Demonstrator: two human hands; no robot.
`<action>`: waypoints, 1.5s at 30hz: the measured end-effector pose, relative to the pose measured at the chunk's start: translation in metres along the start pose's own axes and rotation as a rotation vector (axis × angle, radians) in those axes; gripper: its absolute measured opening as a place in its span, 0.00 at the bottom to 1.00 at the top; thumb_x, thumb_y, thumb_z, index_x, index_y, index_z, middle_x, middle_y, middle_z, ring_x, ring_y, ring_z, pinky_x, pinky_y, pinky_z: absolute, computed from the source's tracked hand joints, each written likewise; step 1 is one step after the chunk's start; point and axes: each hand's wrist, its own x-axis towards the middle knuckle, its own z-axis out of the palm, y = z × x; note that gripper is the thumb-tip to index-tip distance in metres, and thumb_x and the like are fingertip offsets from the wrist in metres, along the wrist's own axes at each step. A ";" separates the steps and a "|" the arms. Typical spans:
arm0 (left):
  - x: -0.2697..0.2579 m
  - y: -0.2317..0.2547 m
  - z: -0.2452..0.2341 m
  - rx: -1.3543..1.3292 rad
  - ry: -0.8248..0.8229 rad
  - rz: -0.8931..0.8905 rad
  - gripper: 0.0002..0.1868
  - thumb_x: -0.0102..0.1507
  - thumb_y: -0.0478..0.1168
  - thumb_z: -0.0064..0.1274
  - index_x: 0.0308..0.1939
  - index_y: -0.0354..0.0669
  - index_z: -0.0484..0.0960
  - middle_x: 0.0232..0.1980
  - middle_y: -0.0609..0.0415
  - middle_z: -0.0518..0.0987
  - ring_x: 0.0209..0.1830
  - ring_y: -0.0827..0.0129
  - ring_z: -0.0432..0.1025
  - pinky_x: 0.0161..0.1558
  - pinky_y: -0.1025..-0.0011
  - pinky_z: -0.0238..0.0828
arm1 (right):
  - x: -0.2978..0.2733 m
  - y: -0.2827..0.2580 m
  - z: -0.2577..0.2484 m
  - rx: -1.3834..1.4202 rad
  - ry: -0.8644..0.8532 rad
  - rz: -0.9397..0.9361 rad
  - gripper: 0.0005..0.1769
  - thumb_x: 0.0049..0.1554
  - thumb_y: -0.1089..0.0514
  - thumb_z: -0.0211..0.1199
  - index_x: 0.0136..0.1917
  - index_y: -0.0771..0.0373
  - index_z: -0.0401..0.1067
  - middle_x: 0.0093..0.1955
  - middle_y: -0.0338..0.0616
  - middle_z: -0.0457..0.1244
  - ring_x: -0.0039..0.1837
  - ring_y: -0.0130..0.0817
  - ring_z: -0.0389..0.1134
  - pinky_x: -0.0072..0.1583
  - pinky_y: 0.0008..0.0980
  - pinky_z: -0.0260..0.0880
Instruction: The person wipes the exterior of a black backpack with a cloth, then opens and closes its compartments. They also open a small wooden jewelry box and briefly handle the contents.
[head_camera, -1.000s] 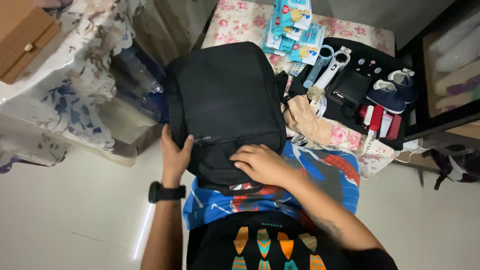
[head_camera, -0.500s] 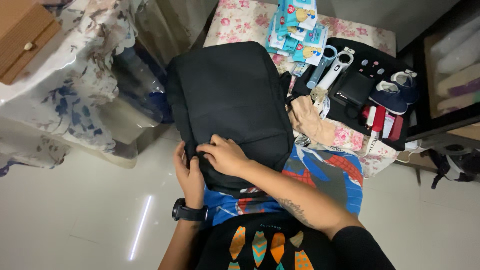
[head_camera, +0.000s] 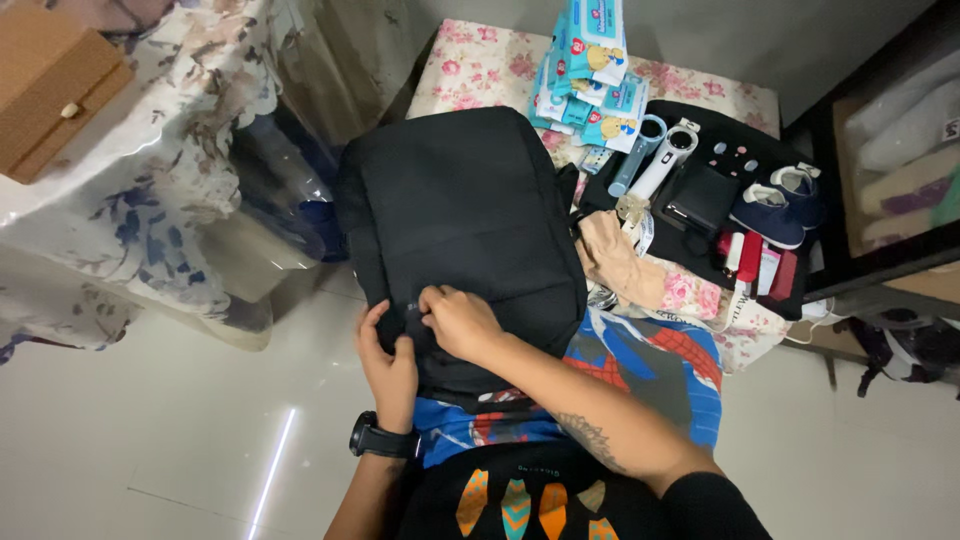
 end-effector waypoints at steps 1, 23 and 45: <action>-0.001 -0.001 -0.002 -0.001 0.005 -0.016 0.29 0.56 0.26 0.43 0.62 0.40 0.75 0.71 0.41 0.68 0.74 0.51 0.61 0.75 0.60 0.54 | -0.001 0.001 -0.001 -0.042 -0.017 0.027 0.09 0.55 0.57 0.65 0.48 0.62 0.73 0.49 0.53 0.69 0.49 0.52 0.73 0.51 0.47 0.73; 0.014 0.016 -0.008 0.093 -0.089 -0.172 0.30 0.57 0.32 0.51 0.66 0.42 0.73 0.67 0.39 0.70 0.54 0.50 0.67 0.54 0.63 0.64 | -0.098 0.116 -0.119 -0.222 0.370 0.347 0.11 0.55 0.53 0.66 0.50 0.59 0.77 0.51 0.52 0.67 0.53 0.53 0.70 0.54 0.48 0.70; -0.004 0.065 0.072 0.751 -0.712 0.388 0.41 0.60 0.68 0.47 0.71 0.52 0.69 0.77 0.30 0.51 0.78 0.31 0.38 0.70 0.32 0.26 | -0.078 0.164 -0.162 -0.047 0.847 0.038 0.15 0.56 0.63 0.61 0.57 0.66 0.72 0.52 0.54 0.66 0.56 0.54 0.68 0.60 0.46 0.69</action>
